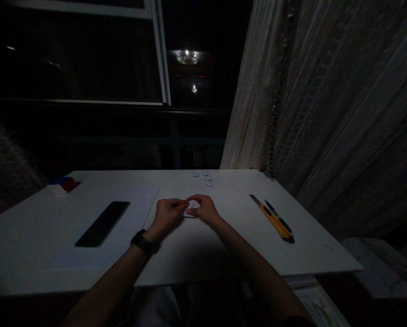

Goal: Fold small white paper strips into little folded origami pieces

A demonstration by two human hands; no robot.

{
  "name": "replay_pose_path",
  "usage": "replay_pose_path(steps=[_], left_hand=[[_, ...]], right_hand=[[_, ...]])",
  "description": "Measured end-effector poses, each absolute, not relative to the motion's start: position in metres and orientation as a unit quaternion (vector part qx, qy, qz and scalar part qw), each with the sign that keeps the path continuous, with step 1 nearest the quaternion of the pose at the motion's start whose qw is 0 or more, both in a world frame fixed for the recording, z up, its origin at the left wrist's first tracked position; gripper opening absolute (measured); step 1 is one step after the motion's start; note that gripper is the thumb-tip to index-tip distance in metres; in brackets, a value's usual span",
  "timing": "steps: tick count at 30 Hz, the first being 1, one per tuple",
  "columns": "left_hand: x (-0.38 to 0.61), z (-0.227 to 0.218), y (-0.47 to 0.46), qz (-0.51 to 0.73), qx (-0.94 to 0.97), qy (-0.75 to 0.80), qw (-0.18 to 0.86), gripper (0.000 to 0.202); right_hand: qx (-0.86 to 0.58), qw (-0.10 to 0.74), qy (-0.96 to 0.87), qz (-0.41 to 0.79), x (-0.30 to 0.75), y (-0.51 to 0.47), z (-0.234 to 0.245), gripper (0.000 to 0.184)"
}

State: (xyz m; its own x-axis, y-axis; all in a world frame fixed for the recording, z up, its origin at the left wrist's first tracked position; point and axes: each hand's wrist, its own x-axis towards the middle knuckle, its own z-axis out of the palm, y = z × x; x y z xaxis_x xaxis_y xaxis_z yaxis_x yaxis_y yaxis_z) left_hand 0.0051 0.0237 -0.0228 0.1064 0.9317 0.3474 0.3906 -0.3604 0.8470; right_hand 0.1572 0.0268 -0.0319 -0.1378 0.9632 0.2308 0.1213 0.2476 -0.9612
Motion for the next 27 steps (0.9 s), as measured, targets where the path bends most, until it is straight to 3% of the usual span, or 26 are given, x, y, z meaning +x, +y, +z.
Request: replay_pose_path(steps=[6, 14, 27], left_hand=[[0.004, -0.022, 0.02, 0.404, 0.756, 0.466, 0.218, 0.016], [0.004, -0.021, 0.013, 0.397, 0.822, 0.401, 0.082, 0.018], [0.005, -0.022, 0.012, 0.443, 0.83, 0.339, 0.034, 0.02]], right_hand=[[-0.455, 0.437, -0.67, 0.392, 0.161, 0.032, -0.031, 0.032], [-0.465, 0.437, -0.677, 0.366, 0.158, 0.028, -0.026, 0.036], [-0.479, 0.435, -0.666, 0.37, 0.16, 0.022, -0.014, 0.029]])
